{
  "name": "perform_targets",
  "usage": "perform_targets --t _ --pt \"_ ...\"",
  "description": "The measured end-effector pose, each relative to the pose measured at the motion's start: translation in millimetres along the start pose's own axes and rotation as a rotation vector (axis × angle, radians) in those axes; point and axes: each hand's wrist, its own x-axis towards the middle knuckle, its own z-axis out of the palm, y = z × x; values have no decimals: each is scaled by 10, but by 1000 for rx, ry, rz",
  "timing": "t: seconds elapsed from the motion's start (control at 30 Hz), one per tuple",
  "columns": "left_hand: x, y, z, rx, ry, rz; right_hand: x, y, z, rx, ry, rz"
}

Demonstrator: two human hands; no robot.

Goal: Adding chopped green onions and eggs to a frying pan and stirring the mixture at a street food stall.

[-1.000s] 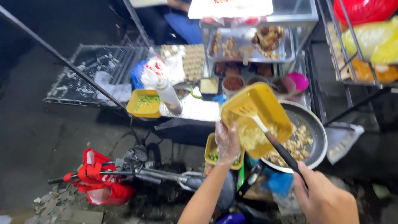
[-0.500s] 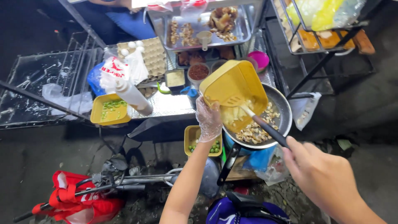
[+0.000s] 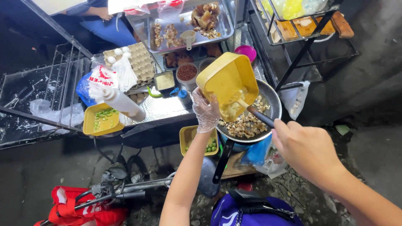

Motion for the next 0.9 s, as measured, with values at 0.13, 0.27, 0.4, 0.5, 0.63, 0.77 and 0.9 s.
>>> perform_targets --t 0.13,0.27,0.4,0.5,0.63,0.77,0.9 --pt "35 -121 25 228 -6 37 79 21 28 27 -112 -28" --pt "34 -218 55 245 -6 111 70 148 -58 8 -198 34" --pt "72 -226 92 251 -2 131 121 213 -121 11 -219 89" --pt "84 -169 113 152 -26 235 239 171 17 0 -95 36" --pt "83 -288 168 116 14 257 248 155 69 -54 -102 -19" --pt "81 -325 186 217 19 270 151 253 -5 31 -235 51" --pt "48 -326 216 195 2 263 280 251 75 59 -165 34"
